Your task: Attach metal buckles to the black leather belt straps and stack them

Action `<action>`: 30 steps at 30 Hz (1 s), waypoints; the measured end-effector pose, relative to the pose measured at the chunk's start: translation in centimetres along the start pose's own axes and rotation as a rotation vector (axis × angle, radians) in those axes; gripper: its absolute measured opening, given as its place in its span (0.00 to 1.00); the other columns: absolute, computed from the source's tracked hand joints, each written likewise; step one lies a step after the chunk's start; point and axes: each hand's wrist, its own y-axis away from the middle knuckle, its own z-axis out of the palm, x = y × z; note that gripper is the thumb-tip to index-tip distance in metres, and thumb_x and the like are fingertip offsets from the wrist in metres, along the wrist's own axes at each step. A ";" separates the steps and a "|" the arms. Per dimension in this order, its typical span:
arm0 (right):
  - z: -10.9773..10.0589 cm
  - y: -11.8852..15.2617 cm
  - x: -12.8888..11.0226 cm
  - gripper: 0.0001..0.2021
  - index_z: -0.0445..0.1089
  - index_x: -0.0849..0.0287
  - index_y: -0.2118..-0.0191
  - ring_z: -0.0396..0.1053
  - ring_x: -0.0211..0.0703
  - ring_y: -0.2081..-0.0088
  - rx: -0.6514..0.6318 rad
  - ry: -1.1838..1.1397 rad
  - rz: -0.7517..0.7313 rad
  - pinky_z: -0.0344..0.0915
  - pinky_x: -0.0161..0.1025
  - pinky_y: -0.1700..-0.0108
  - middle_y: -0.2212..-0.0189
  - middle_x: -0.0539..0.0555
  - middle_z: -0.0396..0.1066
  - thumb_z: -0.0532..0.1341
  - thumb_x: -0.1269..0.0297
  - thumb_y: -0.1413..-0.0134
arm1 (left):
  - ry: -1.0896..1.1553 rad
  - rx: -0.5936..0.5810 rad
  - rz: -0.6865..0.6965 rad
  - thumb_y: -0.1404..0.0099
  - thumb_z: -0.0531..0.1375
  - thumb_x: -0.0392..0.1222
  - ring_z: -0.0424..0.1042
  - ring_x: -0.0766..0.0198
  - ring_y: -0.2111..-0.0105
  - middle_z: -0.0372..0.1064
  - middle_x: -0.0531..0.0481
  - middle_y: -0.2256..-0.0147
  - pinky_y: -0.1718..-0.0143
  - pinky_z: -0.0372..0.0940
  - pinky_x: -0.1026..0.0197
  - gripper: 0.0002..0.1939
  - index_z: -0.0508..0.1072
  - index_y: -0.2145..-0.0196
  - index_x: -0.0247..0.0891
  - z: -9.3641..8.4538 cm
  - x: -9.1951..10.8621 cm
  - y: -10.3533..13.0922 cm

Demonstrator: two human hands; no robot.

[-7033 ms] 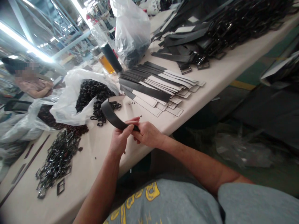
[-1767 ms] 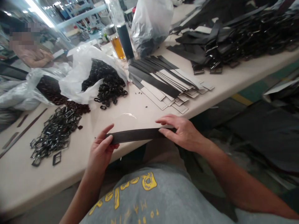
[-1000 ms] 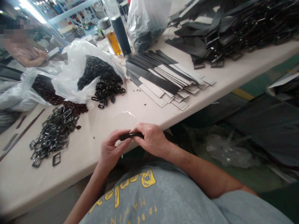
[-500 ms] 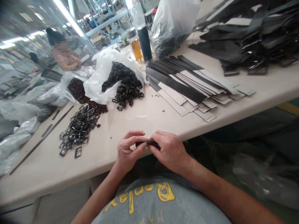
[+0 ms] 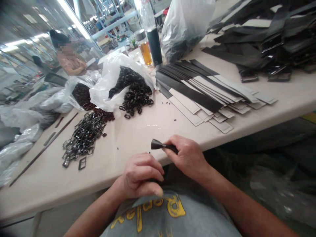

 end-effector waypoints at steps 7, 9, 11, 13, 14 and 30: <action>-1.9 -0.2 2.3 0.06 0.74 0.55 0.66 0.74 0.46 0.70 0.115 0.004 0.155 0.66 0.39 0.67 0.71 0.51 0.77 0.63 0.60 0.46 | -0.542 0.304 -0.441 0.35 0.61 0.40 0.76 0.59 0.65 0.77 0.44 0.60 0.59 0.70 0.57 0.07 0.79 0.65 0.39 -8.7 -12.0 0.6; -1.8 -0.3 2.4 0.06 0.74 0.55 0.66 0.74 0.47 0.69 0.123 -0.002 0.170 0.66 0.40 0.66 0.71 0.51 0.77 0.63 0.60 0.46 | -0.647 0.221 -0.550 0.38 0.62 0.39 0.76 0.55 0.59 0.76 0.44 0.57 0.53 0.69 0.55 0.08 0.80 0.62 0.39 -10.6 -15.3 0.5; -1.6 -0.3 2.4 0.06 0.74 0.55 0.66 0.75 0.47 0.69 0.126 -0.008 0.185 0.67 0.40 0.66 0.71 0.51 0.77 0.63 0.59 0.46 | -0.657 0.173 -0.606 0.40 0.63 0.38 0.76 0.55 0.59 0.77 0.45 0.58 0.51 0.67 0.55 0.09 0.81 0.61 0.40 -11.7 -17.5 0.1; -1.6 -0.3 2.4 0.06 0.74 0.55 0.65 0.75 0.48 0.68 0.118 -0.012 0.193 0.67 0.41 0.65 0.70 0.51 0.78 0.63 0.59 0.46 | -0.633 0.169 -0.625 0.42 0.64 0.39 0.76 0.55 0.62 0.77 0.46 0.62 0.54 0.68 0.56 0.08 0.82 0.64 0.40 -12.1 -18.7 -0.3; -1.5 -0.3 2.4 0.07 0.74 0.54 0.65 0.75 0.48 0.67 0.111 -0.013 0.195 0.67 0.41 0.65 0.70 0.51 0.78 0.63 0.58 0.46 | -0.621 0.179 -0.629 0.43 0.65 0.40 0.75 0.56 0.64 0.77 0.47 0.64 0.56 0.68 0.57 0.07 0.82 0.66 0.40 -12.2 -19.0 -0.6; -0.5 -0.7 0.5 0.03 0.74 0.57 0.64 0.74 0.45 0.67 0.190 0.012 0.041 0.65 0.38 0.64 0.69 0.52 0.76 0.63 0.65 0.43 | 0.495 0.572 -0.718 0.44 0.68 0.48 0.76 0.65 0.75 0.78 0.49 0.71 0.72 0.71 0.64 0.15 0.77 0.63 0.36 -2.2 -7.7 -0.6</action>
